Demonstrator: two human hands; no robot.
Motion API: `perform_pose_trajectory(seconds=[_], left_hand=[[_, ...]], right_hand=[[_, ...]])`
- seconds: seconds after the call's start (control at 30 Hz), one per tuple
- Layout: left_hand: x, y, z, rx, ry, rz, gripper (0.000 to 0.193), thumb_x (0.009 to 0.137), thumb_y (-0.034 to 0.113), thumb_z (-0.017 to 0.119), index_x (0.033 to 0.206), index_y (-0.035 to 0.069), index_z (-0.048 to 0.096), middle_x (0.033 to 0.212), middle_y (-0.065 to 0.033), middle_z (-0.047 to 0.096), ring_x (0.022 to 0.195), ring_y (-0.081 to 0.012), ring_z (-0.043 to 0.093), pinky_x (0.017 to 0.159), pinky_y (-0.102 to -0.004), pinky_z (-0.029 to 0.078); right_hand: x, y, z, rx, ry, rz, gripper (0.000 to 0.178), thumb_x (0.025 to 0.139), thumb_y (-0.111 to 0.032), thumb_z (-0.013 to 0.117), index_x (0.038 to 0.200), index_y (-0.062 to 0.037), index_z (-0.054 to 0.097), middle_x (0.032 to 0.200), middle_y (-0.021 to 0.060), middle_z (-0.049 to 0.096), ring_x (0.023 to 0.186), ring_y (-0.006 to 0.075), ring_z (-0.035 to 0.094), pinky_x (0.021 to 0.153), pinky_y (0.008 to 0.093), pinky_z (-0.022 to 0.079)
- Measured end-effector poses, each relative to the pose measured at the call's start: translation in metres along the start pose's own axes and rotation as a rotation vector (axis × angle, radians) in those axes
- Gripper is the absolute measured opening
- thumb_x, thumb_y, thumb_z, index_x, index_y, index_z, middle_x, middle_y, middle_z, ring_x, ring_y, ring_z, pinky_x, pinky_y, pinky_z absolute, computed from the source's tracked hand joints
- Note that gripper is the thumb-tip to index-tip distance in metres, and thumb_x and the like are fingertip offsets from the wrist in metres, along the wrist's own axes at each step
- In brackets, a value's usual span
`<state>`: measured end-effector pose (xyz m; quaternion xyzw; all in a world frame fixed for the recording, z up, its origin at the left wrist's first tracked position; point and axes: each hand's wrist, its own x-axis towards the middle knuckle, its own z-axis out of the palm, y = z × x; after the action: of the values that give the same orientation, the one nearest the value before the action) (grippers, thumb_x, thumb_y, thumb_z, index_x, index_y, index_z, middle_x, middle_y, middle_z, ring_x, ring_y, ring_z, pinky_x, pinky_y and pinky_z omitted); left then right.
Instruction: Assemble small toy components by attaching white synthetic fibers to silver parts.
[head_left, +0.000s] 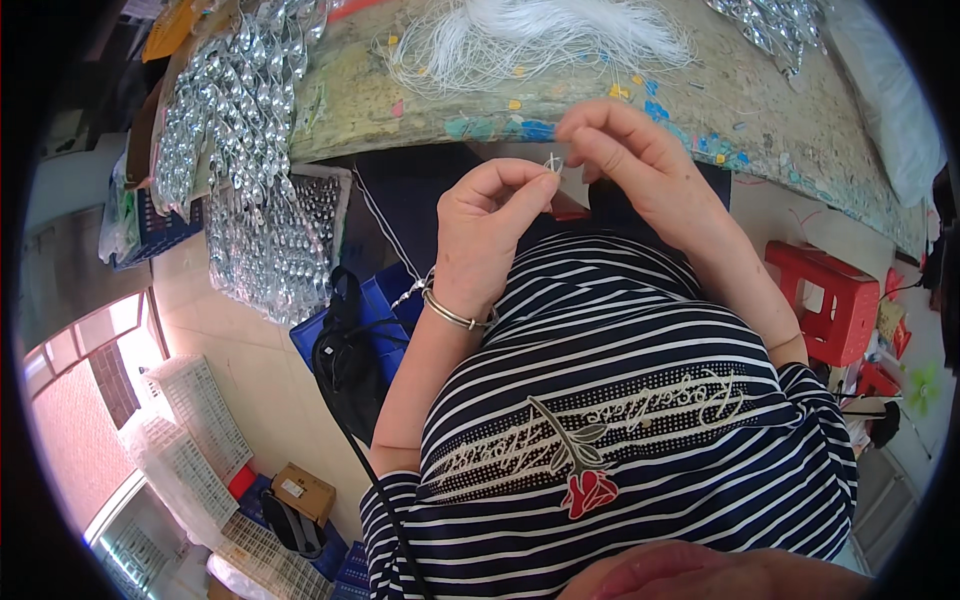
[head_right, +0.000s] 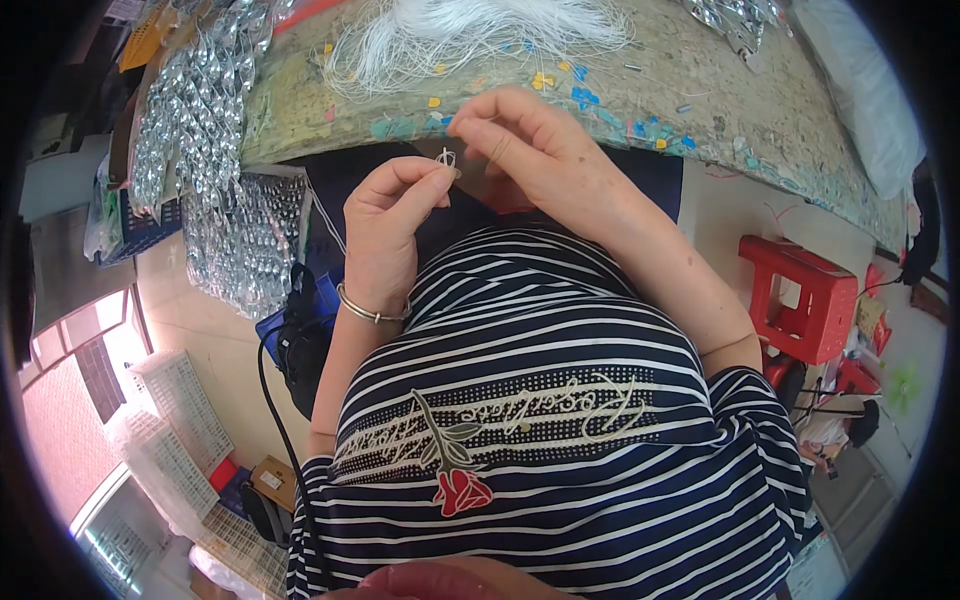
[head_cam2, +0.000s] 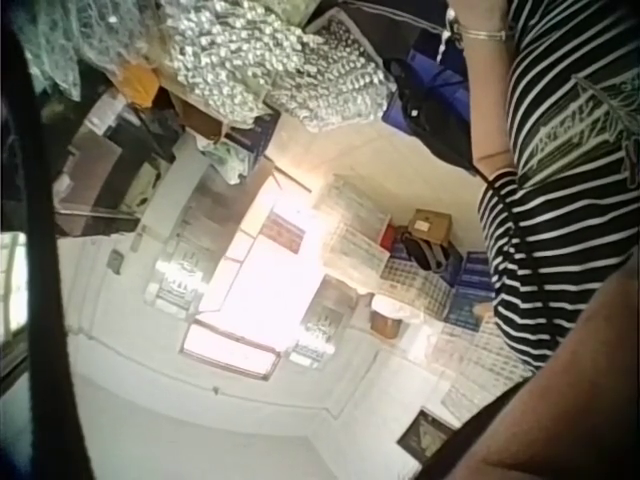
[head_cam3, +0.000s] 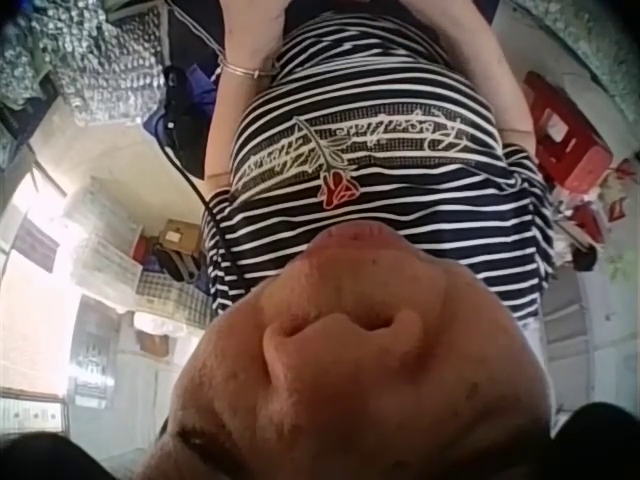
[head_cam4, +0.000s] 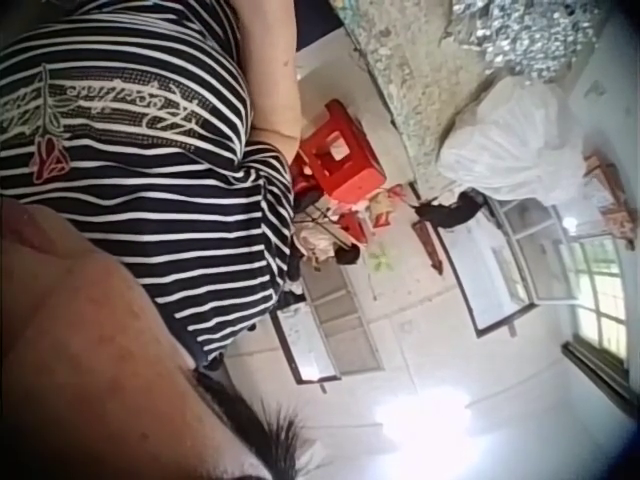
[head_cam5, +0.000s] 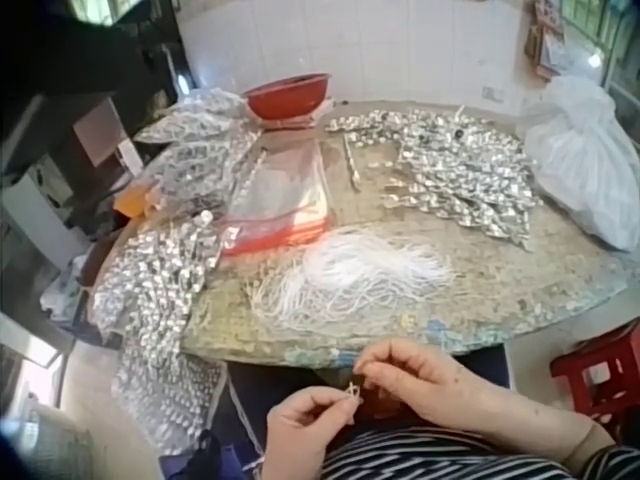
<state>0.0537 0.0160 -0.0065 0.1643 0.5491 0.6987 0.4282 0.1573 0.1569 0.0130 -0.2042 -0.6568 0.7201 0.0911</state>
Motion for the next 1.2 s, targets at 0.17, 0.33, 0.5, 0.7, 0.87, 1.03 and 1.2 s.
perform_pose_trajectory(seconds=[0.17, 0.33, 0.5, 0.7, 0.87, 1.03, 1.2], left_hand=[[0.000, -0.001, 0.000, 0.032, 0.005, 0.047, 0.009, 0.080, 0.003, 0.064, 0.088, 0.000, 0.065, 0.078, -0.0018, 0.062, 0.071, -0.0078, 0.054, 0.068, -0.0195, 0.043], [0.000, -0.005, -0.002, 0.177, -0.003, 0.078, 0.008, 0.080, 0.000, 0.063, 0.089, -0.001, 0.064, 0.080, -0.0021, 0.062, 0.073, -0.0072, 0.055, 0.069, -0.0196, 0.044], [-0.001, -0.009, -0.002, 0.237, -0.015, 0.139, 0.008, 0.081, 0.000, 0.063, 0.089, -0.001, 0.064, 0.080, -0.0021, 0.062, 0.074, -0.0072, 0.056, 0.068, -0.0189, 0.045], [-0.001, -0.009, -0.002, 0.388, -0.041, 0.255, 0.009, 0.082, 0.000, 0.062, 0.091, -0.001, 0.064, 0.081, -0.0023, 0.062, 0.074, -0.0058, 0.056, 0.067, -0.0175, 0.043], [-0.001, -0.012, -0.005, 0.588, -0.043, 0.338, 0.010, 0.082, 0.000, 0.062, 0.091, -0.001, 0.064, 0.080, -0.0017, 0.062, 0.072, -0.0043, 0.055, 0.064, -0.0168, 0.042], [-0.002, -0.010, 0.002, 0.222, 0.010, 0.125, 0.008, 0.083, 0.003, 0.062, 0.090, -0.001, 0.064, 0.074, -0.0016, 0.061, 0.063, -0.0035, 0.051, 0.056, -0.0158, 0.038], [-0.002, -0.001, 0.000, 0.074, 0.007, -0.037, 0.010, 0.083, 0.009, 0.064, 0.089, 0.001, 0.065, 0.070, -0.0004, 0.059, 0.057, -0.0025, 0.045, 0.049, -0.0147, 0.030]], right_hand=[[-0.009, -0.004, 0.000, -0.115, 0.036, -0.164, 0.012, 0.092, -0.011, 0.050, 0.096, -0.0033, 0.058, 0.095, 0.0016, 0.052, 0.081, 0.0088, 0.050, 0.072, 0.0209, 0.042], [-0.009, 0.000, 0.002, -0.438, 0.027, -0.320, 0.006, 0.086, -0.004, 0.056, 0.091, -0.0009, 0.058, 0.091, 0.0050, 0.052, 0.080, 0.0120, 0.051, 0.069, 0.0214, 0.041], [-0.009, 0.003, 0.002, -0.534, 0.043, -0.370, 0.006, 0.085, -0.003, 0.058, 0.090, -0.0007, 0.060, 0.088, 0.0049, 0.053, 0.078, 0.0117, 0.051, 0.066, 0.0212, 0.041], [-0.008, 0.002, 0.001, -0.568, 0.060, -0.359, 0.004, 0.082, -0.002, 0.061, 0.086, -0.0012, 0.061, 0.086, 0.0046, 0.054, 0.074, 0.0115, 0.053, 0.060, 0.0225, 0.042], [-0.006, 0.003, 0.001, -0.697, 0.064, -0.441, 0.007, 0.078, -0.001, 0.064, 0.084, -0.0013, 0.060, 0.085, 0.0046, 0.054, 0.072, 0.0116, 0.055, 0.058, 0.0240, 0.044], [-0.007, 0.002, 0.009, -0.614, 0.115, -0.349, 0.008, 0.077, -0.001, 0.064, 0.082, -0.0021, 0.058, 0.085, 0.0032, 0.053, 0.069, 0.0106, 0.054, 0.058, 0.0222, 0.043], [-0.005, 0.003, 0.004, -0.313, 0.047, -0.183, 0.004, 0.082, -0.002, 0.060, 0.085, -0.0023, 0.057, 0.088, 0.0007, 0.051, 0.077, 0.0069, 0.052, 0.065, 0.0194, 0.041]])
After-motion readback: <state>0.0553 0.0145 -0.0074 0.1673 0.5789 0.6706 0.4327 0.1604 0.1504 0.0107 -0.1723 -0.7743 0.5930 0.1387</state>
